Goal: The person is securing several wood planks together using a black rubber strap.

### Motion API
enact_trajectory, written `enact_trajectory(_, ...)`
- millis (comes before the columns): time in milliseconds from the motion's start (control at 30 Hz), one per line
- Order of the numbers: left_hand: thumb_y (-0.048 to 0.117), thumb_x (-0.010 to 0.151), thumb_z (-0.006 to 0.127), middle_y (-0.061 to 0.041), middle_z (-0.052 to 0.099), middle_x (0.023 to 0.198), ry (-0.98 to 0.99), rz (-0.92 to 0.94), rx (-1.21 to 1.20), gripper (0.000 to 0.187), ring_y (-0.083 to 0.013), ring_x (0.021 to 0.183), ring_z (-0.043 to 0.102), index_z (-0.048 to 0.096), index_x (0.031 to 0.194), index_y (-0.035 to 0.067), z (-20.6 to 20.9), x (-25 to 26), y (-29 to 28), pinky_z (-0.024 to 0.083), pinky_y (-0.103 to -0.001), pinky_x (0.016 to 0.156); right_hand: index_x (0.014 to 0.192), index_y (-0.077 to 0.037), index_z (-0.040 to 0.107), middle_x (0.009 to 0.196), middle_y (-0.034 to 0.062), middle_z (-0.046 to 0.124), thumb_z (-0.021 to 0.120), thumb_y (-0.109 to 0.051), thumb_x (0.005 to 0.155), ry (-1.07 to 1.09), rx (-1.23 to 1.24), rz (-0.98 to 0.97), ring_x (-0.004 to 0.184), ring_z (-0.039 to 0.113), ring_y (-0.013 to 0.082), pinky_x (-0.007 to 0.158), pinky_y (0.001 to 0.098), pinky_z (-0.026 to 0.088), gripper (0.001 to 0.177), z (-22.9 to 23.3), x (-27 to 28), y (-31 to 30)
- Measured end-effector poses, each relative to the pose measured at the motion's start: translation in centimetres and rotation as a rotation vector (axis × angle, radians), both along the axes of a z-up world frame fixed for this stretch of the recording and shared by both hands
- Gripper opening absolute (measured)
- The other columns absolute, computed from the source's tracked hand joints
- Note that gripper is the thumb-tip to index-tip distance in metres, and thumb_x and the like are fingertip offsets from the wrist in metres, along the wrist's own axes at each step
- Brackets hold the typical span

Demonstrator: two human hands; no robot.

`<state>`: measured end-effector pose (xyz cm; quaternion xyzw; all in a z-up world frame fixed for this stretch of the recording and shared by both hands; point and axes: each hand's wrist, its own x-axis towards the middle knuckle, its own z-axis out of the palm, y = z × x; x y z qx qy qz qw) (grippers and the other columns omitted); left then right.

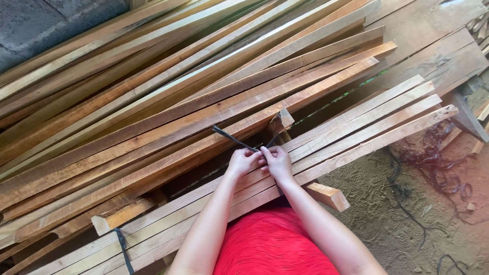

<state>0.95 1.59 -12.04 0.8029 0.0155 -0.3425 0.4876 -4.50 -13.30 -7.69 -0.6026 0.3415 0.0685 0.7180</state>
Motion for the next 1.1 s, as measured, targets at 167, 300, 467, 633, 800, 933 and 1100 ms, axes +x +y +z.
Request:
enact_trajectory(167,0.035,0.090,0.076,-0.009,0.080,0.086,-0.011,0.003,-0.073,0.033,-0.0103,0.073,0.069,0.082,0.099,0.004,-0.7,0.2,0.4,0.056,-0.031,0.071,0.115,0.000,0.062,0.101,0.0143,0.071,0.070,-0.010,0.093,-0.342,-0.451,0.245,0.088,0.072,0.0236,0.071,0.0343,0.058,0.026,3.6,-1.8,0.1)
enact_trajectory(300,0.035,0.091,0.075,-0.006,0.080,0.086,0.077,0.037,-0.104,0.032,-0.0083,0.074,0.066,0.082,0.099,0.004,0.4,0.2,0.4,0.054,-0.030,0.072,0.121,0.000,0.067,0.104,0.0175,0.064,0.067,-0.004,0.085,-0.392,-0.973,0.605,0.090,0.066,0.0370,0.078,0.0446,0.055,0.036,4.9,-1.5,-0.8)
enact_trajectory(467,0.036,0.090,0.076,-0.007,0.078,0.079,0.075,0.090,-0.056,0.034,-0.0088,0.068,0.063,0.082,0.094,0.003,1.0,0.3,0.5,0.053,-0.030,0.067,0.097,-0.003,0.072,0.104,0.0133,0.064,0.070,-0.012,0.084,-0.308,-1.033,0.700,0.096,0.066,0.0328,0.082,0.0443,0.055,0.016,3.5,-0.4,-0.9)
enact_trajectory(633,0.038,0.090,0.076,-0.009,0.074,0.071,-0.030,0.054,0.012,0.037,-0.0120,0.062,0.062,0.081,0.088,0.001,1.0,0.2,0.8,0.051,-0.032,0.063,0.085,-0.004,0.077,0.094,0.0132,0.070,0.073,-0.016,0.081,-0.194,-0.949,0.751,0.093,0.067,0.0329,0.084,0.0433,0.054,0.013,4.4,0.6,-0.9)
enact_trajectory(800,0.037,0.092,0.075,-0.007,0.076,0.078,0.112,0.065,-0.085,0.037,-0.0105,0.069,0.062,0.080,0.091,0.000,-0.6,1.3,1.9,0.052,-0.030,0.067,0.103,-0.010,0.078,0.093,0.0128,0.076,0.072,-0.021,0.089,-0.050,-0.644,0.813,0.086,0.073,0.0305,0.080,0.0415,0.056,0.019,5.6,0.2,-0.8)
enact_trajectory(933,0.036,0.092,0.075,-0.004,0.077,0.086,0.285,0.116,-0.196,0.035,-0.0104,0.076,0.065,0.080,0.096,0.001,-3.5,1.3,2.2,0.053,-0.029,0.073,0.100,-0.012,0.080,0.090,0.0109,0.076,0.078,-0.024,0.085,-0.226,-0.802,0.611,0.083,0.072,0.0302,0.077,0.0414,0.057,0.019,5.2,-0.4,-0.1)
enact_trajectory(1100,0.031,0.096,0.068,-0.004,0.076,0.093,0.441,0.191,-0.251,0.027,-0.0129,0.088,0.064,0.079,0.099,0.006,-1.2,1.5,2.3,0.049,-0.031,0.086,0.116,-0.014,0.078,0.085,0.0083,0.069,0.071,-0.013,0.091,-0.371,-0.896,0.540,0.088,0.064,0.0272,0.077,0.0389,0.053,0.026,6.5,-0.3,0.8)
